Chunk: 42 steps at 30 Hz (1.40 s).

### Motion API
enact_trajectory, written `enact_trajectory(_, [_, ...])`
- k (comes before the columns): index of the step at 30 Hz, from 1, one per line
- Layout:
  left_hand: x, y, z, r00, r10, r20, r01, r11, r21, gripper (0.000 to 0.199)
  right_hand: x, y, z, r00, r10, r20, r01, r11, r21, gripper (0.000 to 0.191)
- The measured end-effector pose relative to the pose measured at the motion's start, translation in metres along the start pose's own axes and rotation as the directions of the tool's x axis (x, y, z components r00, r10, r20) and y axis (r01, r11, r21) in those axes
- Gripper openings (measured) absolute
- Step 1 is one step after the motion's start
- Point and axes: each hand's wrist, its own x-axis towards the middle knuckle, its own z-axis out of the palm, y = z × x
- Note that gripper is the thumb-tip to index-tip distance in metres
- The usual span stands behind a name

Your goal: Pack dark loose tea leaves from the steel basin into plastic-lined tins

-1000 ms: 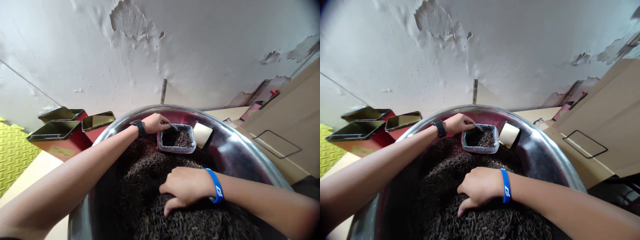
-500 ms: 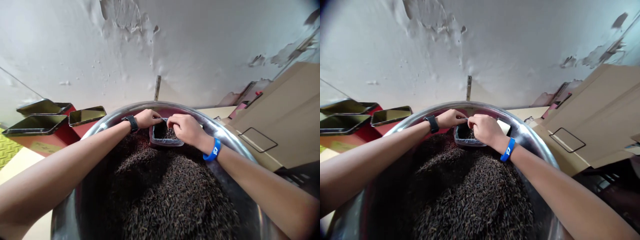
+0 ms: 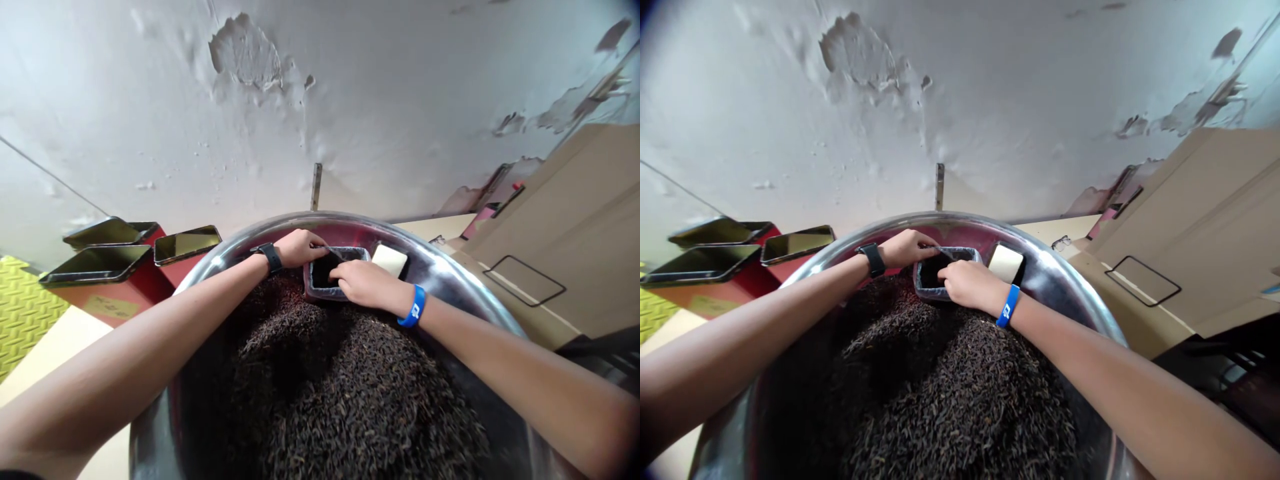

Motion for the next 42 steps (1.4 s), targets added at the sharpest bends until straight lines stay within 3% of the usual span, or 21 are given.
enact_trajectory(3, [-0.001,0.0,0.0,1.0,0.003,0.003,-0.003,1.0,-0.006,0.03,-0.003,-0.019,-0.011,0.99,-0.017,-0.138,0.033,0.993,0.11,0.028])
enact_trajectory(5, [-0.001,0.0,0.0,1.0,0.002,0.001,-0.002,1.0,-0.01,0.029,-0.007,-0.037,-0.014,0.985,-0.1,-0.139,0.129,0.969,0.212,0.027])
enact_trajectory(7, [-0.001,0.0,0.0,1.0,-0.007,-0.005,0.007,1.0,-0.012,0.03,-0.014,-0.054,-0.008,0.969,-0.249,-0.011,0.242,0.931,0.273,0.029])
enact_trajectory(9, [-0.001,0.0,0.0,1.0,-0.021,-0.009,0.021,1.0,-0.012,0.031,-0.021,-0.063,0.005,0.921,-0.342,0.185,0.293,0.924,0.246,0.04])
enact_trajectory(13, [-0.001,0.001,-0.001,1.0,-0.03,-0.006,0.03,1.0,-0.002,0.031,-0.029,-0.066,0.025,0.791,-0.263,0.552,0.251,0.963,0.098,0.08])
enact_trajectory(17, [-0.001,0.002,-0.002,1.0,-0.021,0.01,0.021,1.0,-0.001,0.031,-0.029,-0.072,0.023,0.685,-0.308,0.66,0.264,0.949,0.17,0.091])
enact_trajectory(20, [0.0,0.001,-0.002,1.0,-0.017,0.003,0.017,1.0,-0.003,0.031,-0.029,-0.078,0.018,0.628,-0.295,0.72,0.264,0.951,0.16,0.078])
enact_trajectory(21, [0.0,0.0,-0.001,1.0,-0.013,0.001,0.013,1.0,-0.005,0.031,-0.028,-0.078,0.016,0.628,-0.309,0.714,0.288,0.945,0.156,0.071])
enact_trajectory(23, [0.0,-0.001,-0.001,1.0,-0.008,0.005,0.008,1.0,-0.012,0.031,-0.026,-0.074,0.012,0.7,-0.359,0.617,0.342,0.927,0.152,0.059])
enact_trajectory(25, [0.0,-0.001,-0.001,1.0,-0.009,0.017,0.009,1.0,-0.019,0.032,-0.021,-0.066,0.007,0.823,-0.366,0.435,0.347,0.929,0.126,0.054])
enact_trajectory(27, [0.0,0.0,-0.001,1.0,-0.012,0.028,0.012,1.0,-0.018,0.032,-0.013,-0.054,0.001,0.934,-0.29,0.209,0.279,0.957,0.078,0.048])
enact_trajectory(29, [0.001,0.0,-0.001,0.999,-0.01,0.041,0.011,1.0,-0.013,0.032,-0.004,-0.039,-0.001,0.986,-0.169,-0.014,0.169,0.985,0.026,0.043])
enact_trajectory(31, [0.001,0.001,-0.001,0.999,-0.007,0.048,0.007,1.0,-0.002,0.031,0.004,-0.025,0.002,0.986,-0.05,-0.157,0.047,0.999,-0.023,0.04])
enact_trajectory(34, [0.002,0.0,0.0,0.999,-0.008,0.053,0.007,1.0,0.014,0.032,0.008,-0.01,0.014,0.987,0.044,-0.152,-0.057,0.995,-0.085,0.04])
enact_trajectory(37, [0.002,0.0,0.001,0.998,-0.002,0.065,0.0,1.0,0.018,0.034,0.007,-0.009,0.023,0.991,0.031,-0.13,-0.046,0.992,-0.119,0.04])
enact_trajectory(42, [0.0,0.002,0.001,0.997,0.003,0.074,-0.005,1.0,0.016,0.033,0.002,-0.032,0.02,0.976,-0.046,-0.212,0.027,0.995,-0.094,0.027])
